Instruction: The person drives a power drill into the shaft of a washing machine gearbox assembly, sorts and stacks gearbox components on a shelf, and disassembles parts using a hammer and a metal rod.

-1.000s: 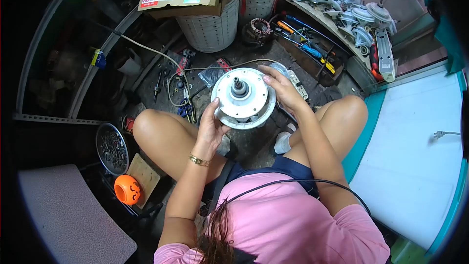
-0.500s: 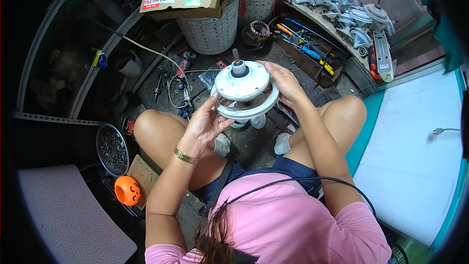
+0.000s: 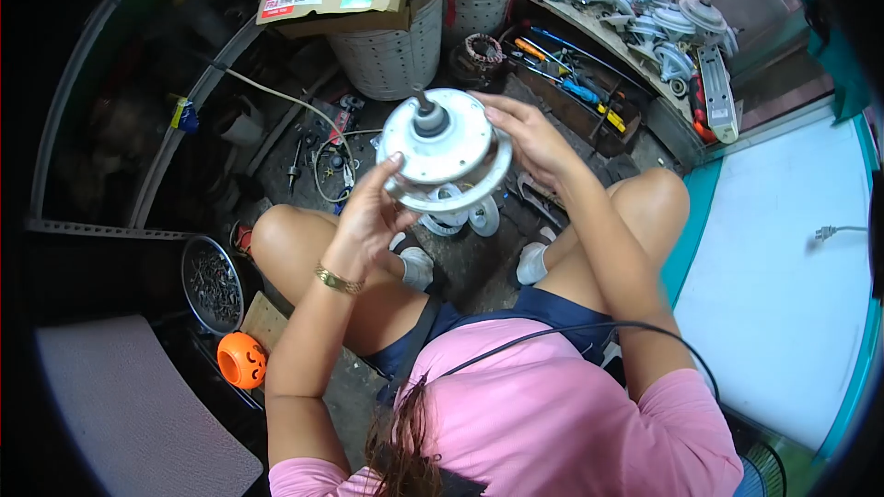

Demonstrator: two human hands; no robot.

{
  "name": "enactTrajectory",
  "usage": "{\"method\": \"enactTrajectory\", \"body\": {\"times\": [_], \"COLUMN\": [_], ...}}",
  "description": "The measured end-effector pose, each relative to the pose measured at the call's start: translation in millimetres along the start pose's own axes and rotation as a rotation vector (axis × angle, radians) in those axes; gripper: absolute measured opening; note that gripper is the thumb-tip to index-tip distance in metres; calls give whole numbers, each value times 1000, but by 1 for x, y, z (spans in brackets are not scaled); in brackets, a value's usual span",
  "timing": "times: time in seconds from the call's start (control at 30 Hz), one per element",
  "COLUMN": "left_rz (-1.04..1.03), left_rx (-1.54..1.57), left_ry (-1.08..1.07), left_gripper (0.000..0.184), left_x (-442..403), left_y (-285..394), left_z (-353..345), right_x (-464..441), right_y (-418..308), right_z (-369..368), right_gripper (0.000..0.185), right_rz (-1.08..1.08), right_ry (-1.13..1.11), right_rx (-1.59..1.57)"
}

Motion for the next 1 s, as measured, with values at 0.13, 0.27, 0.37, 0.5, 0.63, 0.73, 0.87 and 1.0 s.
{"method": "enactTrajectory", "body": {"times": [0.13, 0.27, 0.37, 0.5, 0.63, 0.73, 0.87, 1.0], "left_rz": [-125, -316, -393, -425, -326, -314, -298, -364], "left_rx": [-28, -116, -174, -239, -167, -172, -104, -44], "left_ry": [10, 75, 43, 63, 71, 53, 76, 51], "left_gripper": [45, 44, 46, 49, 48, 48, 50, 57], "left_x": [-1, 8, 9, 2, -8, -12, -20, -27], "left_y": [41, 91, 110, 106, 92, 90, 89, 93], "left_z": [4, -9, -14, -7, 5, 8, 13, 14], "right_x": [-22, -43, -52, -62, -65, -68, -77, -83], "right_y": [-49, -94, -103, -93, -77, -72, -71, -66], "right_z": [-26, -44, -53, -50, -46, -42, -42, -44], "right_gripper": [60, 75, 78, 84, 80, 78, 81, 81], "right_rz": [-1, 55, 121, 263, 375, 339, 400, 390], "right_ry": [-114, -34, -41, -24, 15, 29, 42, 43], "right_rx": [284, 332, 519, 458, 422, 459, 530, 512]}}
Point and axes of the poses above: each hand's wrist, its own x-axis away from the middle knuckle, its own z-axis out of the back of the hand, y = z × x, the point moved 7 cm from there along -x, towards the middle knuckle, and after that the axes turned 9 degrees about -x, right-handed, at the moved point
